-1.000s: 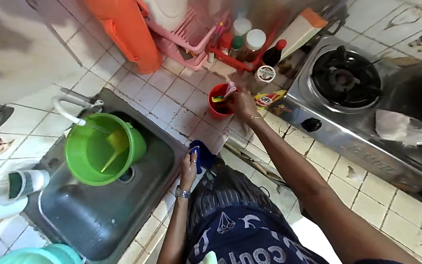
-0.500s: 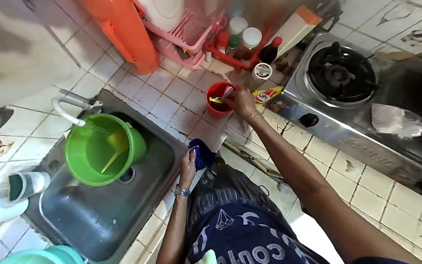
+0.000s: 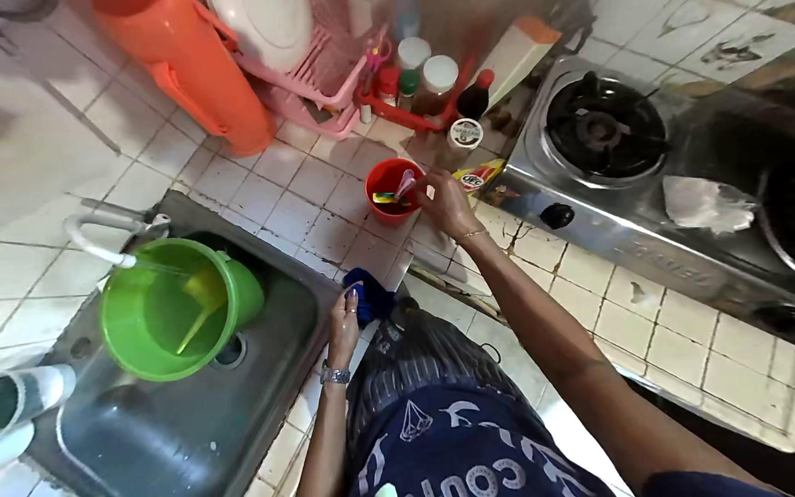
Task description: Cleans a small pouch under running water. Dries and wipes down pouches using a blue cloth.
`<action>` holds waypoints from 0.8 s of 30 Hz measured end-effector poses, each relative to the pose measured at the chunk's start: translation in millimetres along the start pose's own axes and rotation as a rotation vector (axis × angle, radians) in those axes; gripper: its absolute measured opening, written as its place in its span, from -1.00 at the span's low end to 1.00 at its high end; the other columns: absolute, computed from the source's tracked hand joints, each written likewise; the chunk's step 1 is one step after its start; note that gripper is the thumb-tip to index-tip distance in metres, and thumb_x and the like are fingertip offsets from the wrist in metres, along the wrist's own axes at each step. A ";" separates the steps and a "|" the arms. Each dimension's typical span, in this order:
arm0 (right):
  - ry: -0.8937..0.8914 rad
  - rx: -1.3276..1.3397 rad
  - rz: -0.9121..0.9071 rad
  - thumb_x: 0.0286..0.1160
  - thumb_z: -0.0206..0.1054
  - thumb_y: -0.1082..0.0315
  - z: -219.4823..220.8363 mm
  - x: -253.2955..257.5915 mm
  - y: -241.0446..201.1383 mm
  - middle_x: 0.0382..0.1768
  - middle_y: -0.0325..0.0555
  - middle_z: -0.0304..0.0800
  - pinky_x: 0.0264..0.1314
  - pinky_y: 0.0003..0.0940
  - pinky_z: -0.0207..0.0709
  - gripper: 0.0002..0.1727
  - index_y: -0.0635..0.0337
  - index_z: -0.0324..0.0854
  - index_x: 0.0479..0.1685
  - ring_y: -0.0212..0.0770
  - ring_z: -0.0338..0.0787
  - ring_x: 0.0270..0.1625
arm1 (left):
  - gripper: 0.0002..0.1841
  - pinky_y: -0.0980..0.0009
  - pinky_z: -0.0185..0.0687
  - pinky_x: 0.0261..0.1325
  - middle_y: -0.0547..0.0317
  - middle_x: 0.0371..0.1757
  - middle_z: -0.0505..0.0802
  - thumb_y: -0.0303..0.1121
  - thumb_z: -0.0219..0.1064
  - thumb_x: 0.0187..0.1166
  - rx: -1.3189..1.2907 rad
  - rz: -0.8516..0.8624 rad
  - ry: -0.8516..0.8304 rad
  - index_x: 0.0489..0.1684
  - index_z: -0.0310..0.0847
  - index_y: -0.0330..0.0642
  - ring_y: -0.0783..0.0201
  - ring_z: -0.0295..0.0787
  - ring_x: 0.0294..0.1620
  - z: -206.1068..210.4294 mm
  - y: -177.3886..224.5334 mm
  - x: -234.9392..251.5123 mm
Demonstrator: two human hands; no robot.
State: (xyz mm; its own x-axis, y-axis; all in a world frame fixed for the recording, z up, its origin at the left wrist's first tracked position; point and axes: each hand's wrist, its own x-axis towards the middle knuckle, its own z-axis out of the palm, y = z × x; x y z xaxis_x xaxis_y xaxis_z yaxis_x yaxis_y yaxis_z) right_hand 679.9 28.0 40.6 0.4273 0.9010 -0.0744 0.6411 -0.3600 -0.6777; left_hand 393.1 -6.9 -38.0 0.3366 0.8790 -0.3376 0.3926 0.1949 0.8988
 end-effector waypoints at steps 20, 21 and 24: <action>0.080 -0.111 0.138 0.64 0.32 0.39 -84.3 0.9 90.1 0.09 0.28 0.83 0.30 0.40 0.51 -0.75 0.30 0.78 0.12 0.32 0.79 0.19 | -0.53 0.10 0.37 0.64 -0.35 0.51 0.63 -0.35 0.11 0.83 0.281 -0.022 -0.071 0.63 0.39 -0.41 -0.08 0.58 0.55 -11.8 3.4 7.7; 0.075 -0.121 0.152 0.65 0.31 0.37 -83.3 0.5 89.9 0.10 0.30 0.83 0.28 0.45 0.49 -0.74 0.28 0.79 0.15 0.36 0.79 0.20 | -0.53 0.11 0.38 0.63 -0.36 0.49 0.65 -0.35 0.13 0.82 0.280 -0.031 -0.066 0.62 0.39 -0.43 -0.07 0.61 0.53 -12.0 1.7 7.5; 0.096 -0.136 0.129 0.69 0.28 0.34 -80.1 -5.1 87.7 0.03 0.32 0.85 0.17 0.51 0.49 -0.74 0.27 0.78 0.14 0.41 0.80 0.13 | -0.44 0.13 0.41 0.63 -0.35 0.54 0.61 -0.33 0.22 0.77 0.244 -0.053 -0.022 0.68 0.29 -0.44 -0.05 0.60 0.55 -12.7 -3.5 6.8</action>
State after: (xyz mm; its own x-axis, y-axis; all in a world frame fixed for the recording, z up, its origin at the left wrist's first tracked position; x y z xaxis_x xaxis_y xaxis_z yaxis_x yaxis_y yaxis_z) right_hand 785.0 -27.6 40.1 0.5663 0.8204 -0.0794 0.6545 -0.5062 -0.5616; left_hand 383.2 3.9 -39.8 0.3275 0.8602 -0.3908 0.6046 0.1271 0.7863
